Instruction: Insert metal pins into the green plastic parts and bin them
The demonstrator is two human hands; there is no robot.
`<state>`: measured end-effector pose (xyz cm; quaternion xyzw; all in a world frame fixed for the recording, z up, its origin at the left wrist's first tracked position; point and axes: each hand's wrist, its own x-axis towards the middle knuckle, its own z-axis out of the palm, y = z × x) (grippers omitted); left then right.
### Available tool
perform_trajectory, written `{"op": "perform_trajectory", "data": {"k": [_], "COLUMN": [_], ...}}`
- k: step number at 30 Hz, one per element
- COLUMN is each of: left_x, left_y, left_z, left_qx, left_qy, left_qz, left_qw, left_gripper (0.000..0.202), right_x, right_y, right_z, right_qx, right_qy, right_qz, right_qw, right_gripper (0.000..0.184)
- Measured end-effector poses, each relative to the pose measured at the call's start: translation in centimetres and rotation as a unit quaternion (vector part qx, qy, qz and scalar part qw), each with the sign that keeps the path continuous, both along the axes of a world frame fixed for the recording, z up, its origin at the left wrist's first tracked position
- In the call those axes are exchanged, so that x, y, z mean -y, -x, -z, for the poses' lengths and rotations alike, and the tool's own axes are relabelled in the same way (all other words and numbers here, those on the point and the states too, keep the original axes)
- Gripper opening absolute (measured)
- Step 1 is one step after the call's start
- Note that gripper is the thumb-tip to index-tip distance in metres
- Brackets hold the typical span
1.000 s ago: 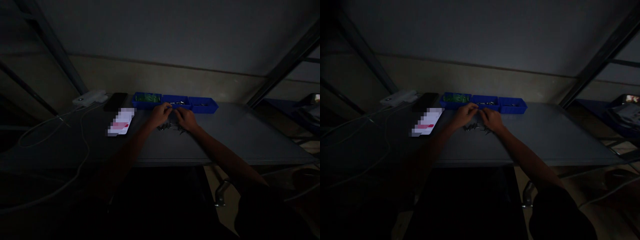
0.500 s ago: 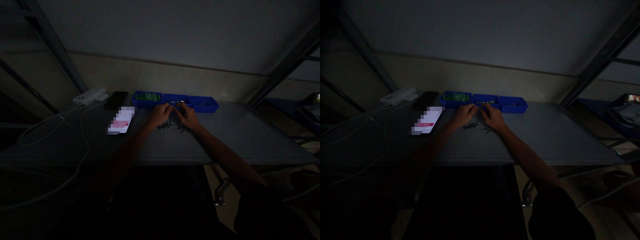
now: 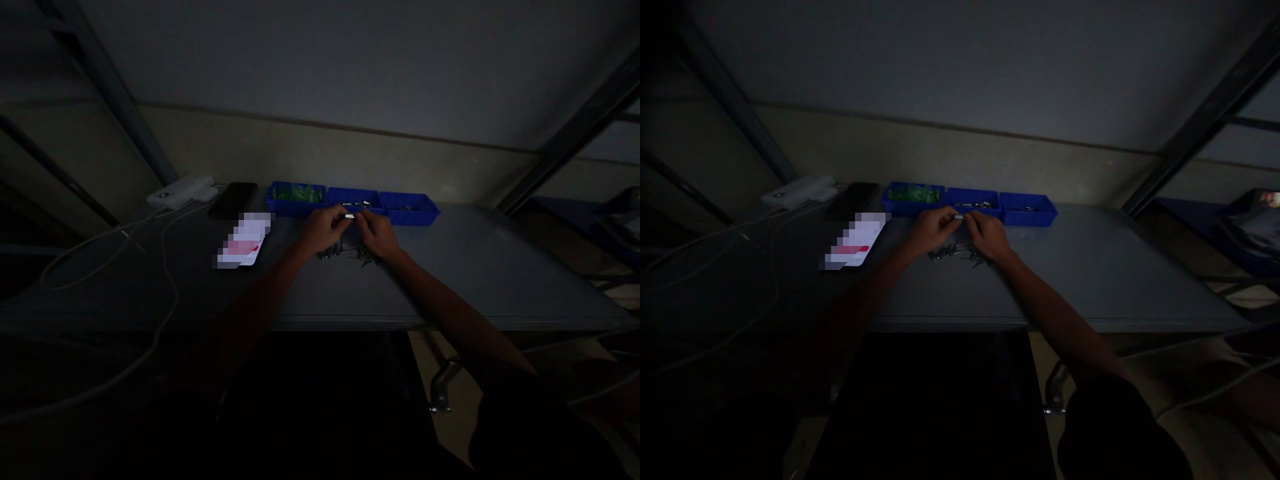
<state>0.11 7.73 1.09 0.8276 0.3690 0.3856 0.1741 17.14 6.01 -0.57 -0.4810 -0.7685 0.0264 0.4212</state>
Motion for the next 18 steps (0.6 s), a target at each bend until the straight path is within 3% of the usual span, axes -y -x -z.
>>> {"op": "perform_trajectory", "data": {"k": [9,18], "left_x": [0.14,0.14], "left_y": [0.22,0.14], "left_z": [-0.52,-0.71], "left_qx": [-0.020,-0.037], "left_qy": [0.044,0.080], "left_qz": [-0.014,0.006], "left_qw": [0.999,0.996], "left_gripper": [0.038,0.045], "right_x": [0.31,0.29], "right_y": [-0.35,-0.25], "right_z": [-0.40,-0.48], "right_qx": [-0.029,-0.012], "right_qy": [-0.009,-0.007], "right_qz": [-0.025,-0.040], "right_qw": [0.999,0.999], "right_gripper": [0.032,0.033]}}
